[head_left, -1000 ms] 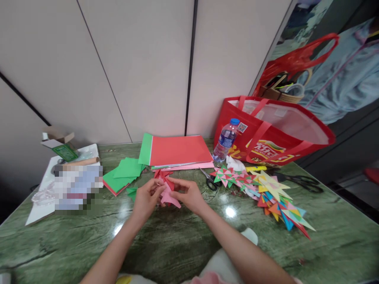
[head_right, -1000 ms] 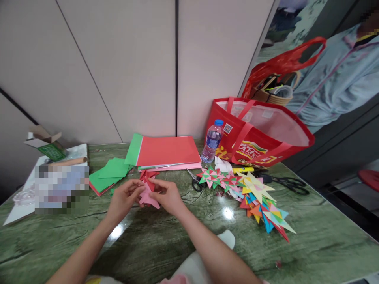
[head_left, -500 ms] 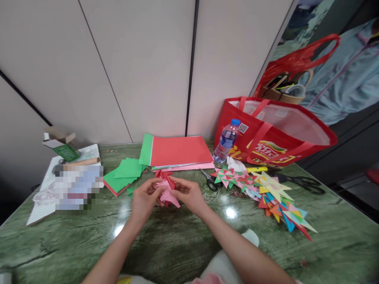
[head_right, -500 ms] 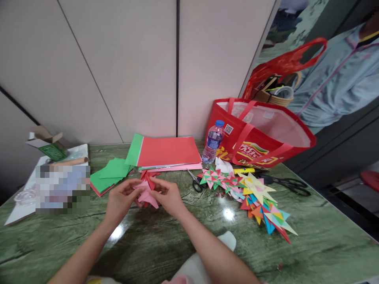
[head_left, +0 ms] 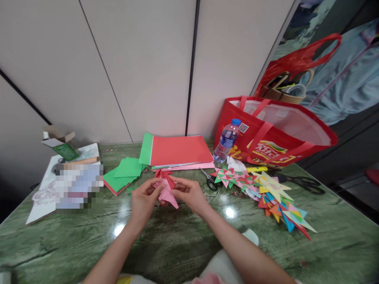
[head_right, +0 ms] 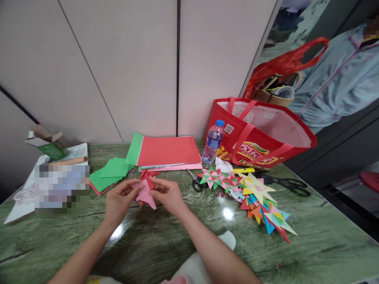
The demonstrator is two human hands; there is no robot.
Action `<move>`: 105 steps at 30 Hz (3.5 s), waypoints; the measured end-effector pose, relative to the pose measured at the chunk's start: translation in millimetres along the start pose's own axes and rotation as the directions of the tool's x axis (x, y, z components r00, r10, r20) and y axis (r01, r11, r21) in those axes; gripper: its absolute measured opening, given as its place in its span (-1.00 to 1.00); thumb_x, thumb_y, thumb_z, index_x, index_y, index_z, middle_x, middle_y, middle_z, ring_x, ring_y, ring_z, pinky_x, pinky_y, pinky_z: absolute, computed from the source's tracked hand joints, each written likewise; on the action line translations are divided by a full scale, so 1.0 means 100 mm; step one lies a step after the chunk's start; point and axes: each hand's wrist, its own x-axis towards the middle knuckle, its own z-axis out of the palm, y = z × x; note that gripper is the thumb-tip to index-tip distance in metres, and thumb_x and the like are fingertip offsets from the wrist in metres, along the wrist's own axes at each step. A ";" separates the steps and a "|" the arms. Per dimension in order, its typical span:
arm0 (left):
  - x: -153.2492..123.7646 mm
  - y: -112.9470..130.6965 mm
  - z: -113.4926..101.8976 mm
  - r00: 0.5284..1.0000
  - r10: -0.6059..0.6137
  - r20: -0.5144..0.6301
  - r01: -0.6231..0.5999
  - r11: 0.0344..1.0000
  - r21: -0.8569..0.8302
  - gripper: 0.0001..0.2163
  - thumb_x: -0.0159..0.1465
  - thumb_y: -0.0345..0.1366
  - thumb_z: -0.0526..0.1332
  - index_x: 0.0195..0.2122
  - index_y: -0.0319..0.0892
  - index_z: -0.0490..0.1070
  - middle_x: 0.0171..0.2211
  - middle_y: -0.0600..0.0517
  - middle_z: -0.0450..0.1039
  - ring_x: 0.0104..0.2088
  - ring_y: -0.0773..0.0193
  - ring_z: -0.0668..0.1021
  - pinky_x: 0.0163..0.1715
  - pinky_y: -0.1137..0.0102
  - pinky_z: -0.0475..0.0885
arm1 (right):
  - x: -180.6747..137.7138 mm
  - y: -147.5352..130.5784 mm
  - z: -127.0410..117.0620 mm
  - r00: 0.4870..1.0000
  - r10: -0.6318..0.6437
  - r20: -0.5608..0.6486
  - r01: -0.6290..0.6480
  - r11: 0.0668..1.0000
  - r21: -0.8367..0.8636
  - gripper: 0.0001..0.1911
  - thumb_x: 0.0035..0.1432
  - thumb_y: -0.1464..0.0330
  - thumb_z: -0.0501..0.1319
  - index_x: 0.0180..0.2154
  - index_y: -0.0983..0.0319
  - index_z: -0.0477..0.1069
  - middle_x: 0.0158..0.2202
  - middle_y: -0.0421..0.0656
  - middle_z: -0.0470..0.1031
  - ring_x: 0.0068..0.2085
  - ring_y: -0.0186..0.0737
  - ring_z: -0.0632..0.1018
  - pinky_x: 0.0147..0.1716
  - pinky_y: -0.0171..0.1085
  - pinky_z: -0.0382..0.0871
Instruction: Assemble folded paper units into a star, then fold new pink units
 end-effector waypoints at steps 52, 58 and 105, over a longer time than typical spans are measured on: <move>0.11 -0.09 -0.07 0.944 -0.243 0.222 0.276 0.952 -0.132 -0.78 -0.14 -0.24 0.37 -0.57 -0.29 0.43 -0.68 0.11 0.38 -0.68 0.46 0.36 -0.68 0.55 0.27 | 0.00 0.07 0.01 0.994 -0.018 -0.105 0.007 0.995 -0.097 -0.60 -0.28 0.37 0.35 -0.25 0.25 0.51 -0.59 -0.30 0.36 -0.58 -0.43 0.34 -0.56 -0.39 0.28; 0.09 -0.08 -0.03 0.946 -0.265 0.185 0.296 0.942 -0.160 -0.74 -0.17 -0.22 0.39 -0.56 -0.29 0.42 -0.69 0.13 0.35 -0.69 0.48 0.33 -0.69 0.57 0.21 | -0.01 0.05 0.04 0.988 0.041 -0.146 -0.055 0.994 -0.095 -0.59 -0.28 0.40 0.35 -0.26 0.26 0.42 -0.61 -0.33 0.36 -0.60 -0.42 0.36 -0.56 -0.39 0.29; 0.35 -0.22 -0.40 0.968 0.153 0.198 -0.249 0.532 0.809 -0.73 0.13 -0.34 0.03 -0.24 -0.24 0.47 -0.29 -0.11 0.49 -0.30 0.14 0.49 -0.29 0.35 0.33 | 0.07 0.02 -0.08 0.928 0.080 -0.364 -0.059 0.996 0.068 -0.65 -0.38 0.20 0.40 -0.52 0.24 0.38 -0.58 -0.27 0.42 -0.56 -0.35 0.42 -0.51 -0.30 0.42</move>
